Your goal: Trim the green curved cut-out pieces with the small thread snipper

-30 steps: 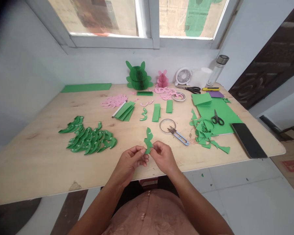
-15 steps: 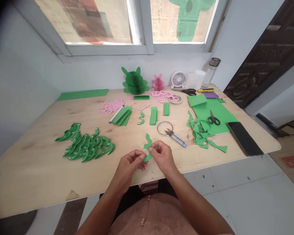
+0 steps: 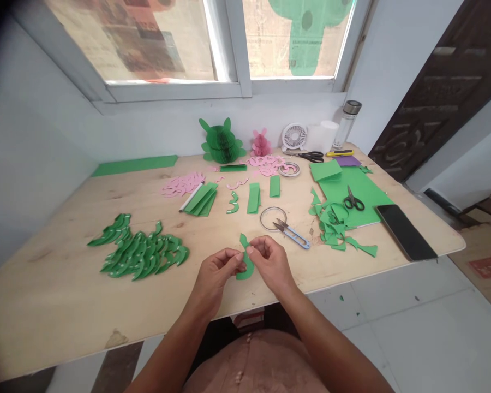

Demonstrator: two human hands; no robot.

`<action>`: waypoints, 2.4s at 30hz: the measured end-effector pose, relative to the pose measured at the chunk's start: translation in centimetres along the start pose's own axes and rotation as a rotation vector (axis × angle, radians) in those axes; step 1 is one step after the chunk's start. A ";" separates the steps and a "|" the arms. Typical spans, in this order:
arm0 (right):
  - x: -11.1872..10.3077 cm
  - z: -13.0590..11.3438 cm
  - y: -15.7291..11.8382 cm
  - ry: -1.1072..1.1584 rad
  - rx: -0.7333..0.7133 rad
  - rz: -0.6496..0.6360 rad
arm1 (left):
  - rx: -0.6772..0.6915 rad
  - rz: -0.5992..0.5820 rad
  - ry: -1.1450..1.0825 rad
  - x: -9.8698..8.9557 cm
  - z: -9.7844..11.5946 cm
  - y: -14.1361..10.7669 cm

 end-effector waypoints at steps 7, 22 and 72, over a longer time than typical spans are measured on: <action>0.1 0.0 0.2 -0.052 -0.019 -0.002 | -0.043 -0.057 -0.012 0.3 -0.2 -0.2; -1.1 -0.2 0.5 -0.271 -0.150 0.054 | -0.051 -0.108 0.080 0.1 -0.6 0.4; -7.4 0.6 5.5 0.031 -0.083 0.203 | 0.409 -0.316 0.352 4.4 -0.1 9.4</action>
Point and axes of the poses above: each hand's wrist, its own y-axis towards the middle knuckle, its own x-axis out of the palm, z = x × y, the point moved 3 cm from there along y, towards the middle knuckle, and after that the axes turned 10 degrees about -y, right-handed, at the moved point
